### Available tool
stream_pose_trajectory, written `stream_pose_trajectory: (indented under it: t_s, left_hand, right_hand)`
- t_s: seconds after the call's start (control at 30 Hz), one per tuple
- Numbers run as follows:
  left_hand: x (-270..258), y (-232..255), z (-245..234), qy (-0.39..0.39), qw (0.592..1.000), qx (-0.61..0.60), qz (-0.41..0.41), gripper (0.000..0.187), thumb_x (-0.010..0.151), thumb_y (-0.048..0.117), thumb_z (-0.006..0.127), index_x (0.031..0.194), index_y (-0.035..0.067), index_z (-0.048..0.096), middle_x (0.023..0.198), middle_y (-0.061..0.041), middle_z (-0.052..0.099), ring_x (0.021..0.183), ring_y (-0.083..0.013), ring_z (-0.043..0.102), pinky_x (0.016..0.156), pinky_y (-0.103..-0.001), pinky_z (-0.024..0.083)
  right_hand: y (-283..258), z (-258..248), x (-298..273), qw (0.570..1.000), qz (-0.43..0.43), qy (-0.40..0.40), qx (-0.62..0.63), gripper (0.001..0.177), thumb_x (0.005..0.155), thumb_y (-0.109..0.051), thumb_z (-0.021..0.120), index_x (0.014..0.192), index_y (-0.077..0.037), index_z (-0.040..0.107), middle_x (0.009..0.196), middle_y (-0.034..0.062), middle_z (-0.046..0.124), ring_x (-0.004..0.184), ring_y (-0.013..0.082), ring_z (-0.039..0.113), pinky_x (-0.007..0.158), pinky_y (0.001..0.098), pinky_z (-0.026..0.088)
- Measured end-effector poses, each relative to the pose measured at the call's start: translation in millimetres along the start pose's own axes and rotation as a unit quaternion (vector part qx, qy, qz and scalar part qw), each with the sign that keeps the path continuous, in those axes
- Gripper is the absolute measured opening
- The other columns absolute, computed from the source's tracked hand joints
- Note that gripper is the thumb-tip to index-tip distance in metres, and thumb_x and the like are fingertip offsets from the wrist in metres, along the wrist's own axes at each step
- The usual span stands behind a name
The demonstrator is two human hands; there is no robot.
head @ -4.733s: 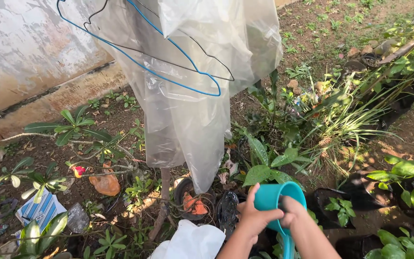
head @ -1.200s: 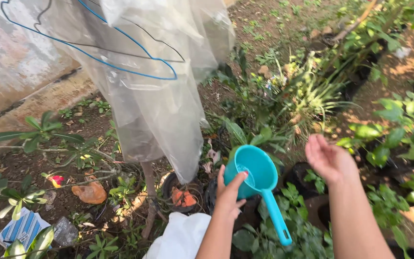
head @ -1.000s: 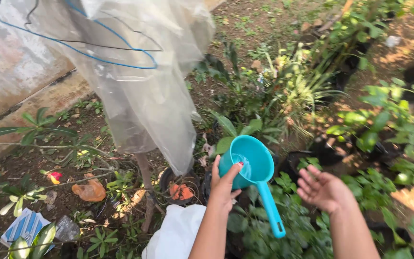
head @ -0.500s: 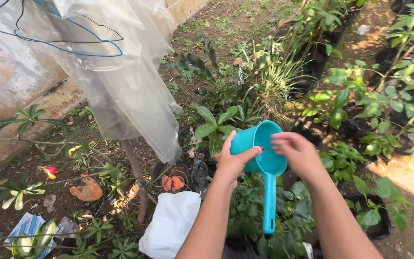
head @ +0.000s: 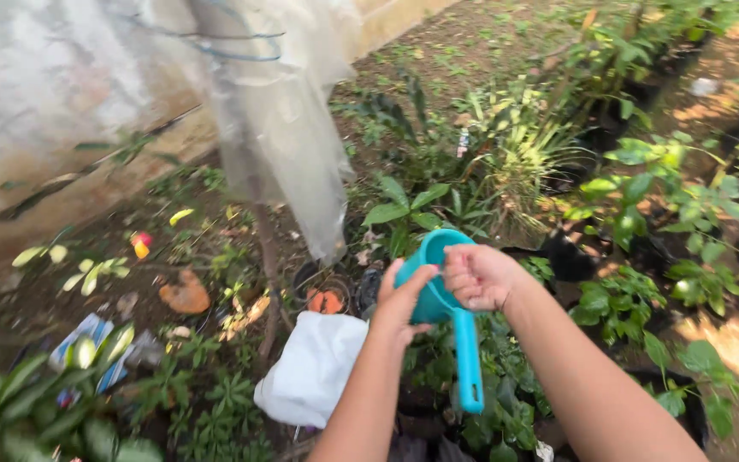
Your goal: Watering small plants in polybags using a hand dipper and a bucket of water.
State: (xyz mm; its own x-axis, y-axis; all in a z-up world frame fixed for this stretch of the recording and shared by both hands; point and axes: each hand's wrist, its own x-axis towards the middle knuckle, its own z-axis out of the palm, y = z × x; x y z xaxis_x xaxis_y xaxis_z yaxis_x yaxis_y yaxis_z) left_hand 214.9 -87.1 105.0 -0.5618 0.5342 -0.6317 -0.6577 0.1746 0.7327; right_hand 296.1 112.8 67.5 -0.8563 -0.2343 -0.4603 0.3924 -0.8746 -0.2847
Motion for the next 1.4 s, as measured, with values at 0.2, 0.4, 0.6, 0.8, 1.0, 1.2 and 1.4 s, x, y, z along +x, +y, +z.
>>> stream_pose_trajectory:
  t_s: [0.2,0.4,0.6,0.8,1.0,1.2,1.4]
  left_hand:
    - [-36.6,-21.5,-72.6,0.138,0.989,-0.042,0.039,0.113,0.058,0.046,0.086,0.156,0.038,0.032,0.150,-0.008,0.051,0.129,-0.0389,0.055,0.088,-0.063,0.050]
    - [-101.6,-31.8,-108.7,0.175,0.980,-0.089,0.040,0.114,0.059,0.041,0.085,0.158,0.036,0.028,0.152,-0.009,0.048,0.130,-0.0410,0.053,0.090,-0.067,0.047]
    - [-126.1,-38.8,-112.9,0.125,0.988,-0.082,0.041,0.112,0.060,0.041,0.084,0.158,0.034,0.031,0.154,-0.013,0.042,0.132,-0.0423,0.050,0.089,-0.069,0.048]
    - [-133.1,-22.0,-99.8,0.071,0.994,-0.054,0.057,0.114,0.058,0.045,0.085,0.158,0.034,0.030,0.154,-0.012,0.044,0.132,-0.0409,0.051,0.089,-0.065,0.048]
    - [-124.1,-14.6,-79.7,-0.016,0.997,-0.012,0.072,0.113,0.058,0.047,0.085,0.157,0.034,0.032,0.150,-0.015,0.048,0.130,-0.0408,0.052,0.089,-0.066,0.049]
    - [-124.1,-29.3,-52.6,-0.073,0.995,0.026,0.061,0.113,0.057,0.047,0.087,0.157,0.035,0.033,0.149,-0.013,0.051,0.128,-0.0374,0.055,0.089,-0.063,0.050]
    - [-115.7,-53.8,-40.4,-0.074,0.997,0.037,-0.006,0.112,0.058,0.048,0.086,0.157,0.034,0.035,0.149,-0.007,0.049,0.128,-0.0342,0.054,0.088,-0.063,0.050]
  right_hand:
    - [6.9,49.7,-9.7,0.929,-0.038,0.187,-0.317,0.018,0.102,-0.027,0.046,0.097,-0.015,0.059,0.059,-0.0056,0.038,0.044,0.0070,0.029,0.035,0.0234,0.024]
    - [20.0,78.3,-35.6,0.784,-0.123,0.296,-0.531,0.027,0.097,-0.003,0.048,0.118,-0.007,0.064,0.086,0.0037,0.068,0.066,0.0134,0.063,0.052,0.0289,0.050]
    - [55.1,119.2,-70.3,0.724,-0.189,0.349,-0.563,0.022,0.098,-0.005,0.050,0.116,-0.001,0.063,0.097,0.0081,0.069,0.079,0.0194,0.073,0.062,0.0338,0.059]
    - [89.5,140.6,-70.0,0.626,-0.276,0.310,-0.660,0.021,0.094,-0.008,0.058,0.111,-0.005,0.070,0.097,0.0076,0.075,0.089,0.0174,0.073,0.078,0.0334,0.058]
    - [115.3,114.4,-30.8,0.560,-0.268,0.192,-0.760,0.028,0.086,-0.017,0.069,0.113,-0.009,0.071,0.098,0.0104,0.078,0.091,0.0196,0.074,0.083,0.0349,0.058]
    - [127.8,17.3,7.3,0.536,-0.120,0.218,-0.807,0.021,0.086,-0.023,0.070,0.102,-0.011,0.074,0.097,0.0085,0.074,0.085,0.0263,0.067,0.072,0.0409,0.056]
    - [131.1,26.3,-63.0,0.989,-0.045,0.097,-0.101,0.034,0.102,-0.028,0.054,0.070,-0.020,0.046,0.058,-0.0075,0.039,0.042,0.0051,0.032,0.035,0.0208,0.026]
